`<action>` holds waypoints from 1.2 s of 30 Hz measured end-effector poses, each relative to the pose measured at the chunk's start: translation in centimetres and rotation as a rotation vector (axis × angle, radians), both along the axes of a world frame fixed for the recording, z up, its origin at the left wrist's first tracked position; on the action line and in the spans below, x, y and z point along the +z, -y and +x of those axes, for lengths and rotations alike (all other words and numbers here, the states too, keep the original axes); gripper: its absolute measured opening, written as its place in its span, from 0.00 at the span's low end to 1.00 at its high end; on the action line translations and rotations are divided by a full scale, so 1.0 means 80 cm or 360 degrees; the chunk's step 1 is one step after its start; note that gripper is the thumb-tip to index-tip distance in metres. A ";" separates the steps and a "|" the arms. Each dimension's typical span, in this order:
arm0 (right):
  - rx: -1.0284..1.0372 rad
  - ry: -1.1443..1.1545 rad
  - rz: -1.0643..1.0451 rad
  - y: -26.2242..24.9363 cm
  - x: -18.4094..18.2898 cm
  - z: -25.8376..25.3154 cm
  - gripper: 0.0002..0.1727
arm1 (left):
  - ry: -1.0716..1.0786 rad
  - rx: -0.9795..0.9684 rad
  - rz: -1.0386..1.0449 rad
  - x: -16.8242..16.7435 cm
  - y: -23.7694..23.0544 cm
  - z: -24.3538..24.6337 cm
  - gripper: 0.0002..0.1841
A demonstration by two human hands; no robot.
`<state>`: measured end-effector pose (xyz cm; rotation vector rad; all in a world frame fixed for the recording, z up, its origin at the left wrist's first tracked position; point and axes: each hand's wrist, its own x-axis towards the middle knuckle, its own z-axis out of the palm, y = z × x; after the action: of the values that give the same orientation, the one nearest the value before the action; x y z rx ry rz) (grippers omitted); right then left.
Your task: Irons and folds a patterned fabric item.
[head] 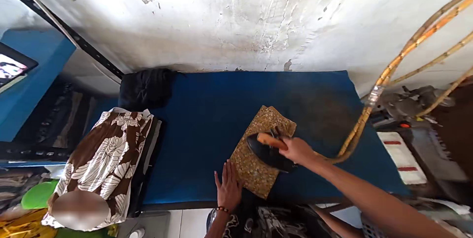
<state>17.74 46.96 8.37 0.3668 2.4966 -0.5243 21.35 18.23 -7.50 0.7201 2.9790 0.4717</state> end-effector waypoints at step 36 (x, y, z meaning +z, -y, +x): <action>-0.0531 -0.0079 -0.0058 -0.170 -0.017 -0.169 0.25 | 0.1241 0.1852 0.1115 0.060 -0.104 0.035 0.31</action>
<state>4.18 60.56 6.98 0.7719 2.4806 -0.7158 24.19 26.56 -2.73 -1.0790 2.0907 1.4070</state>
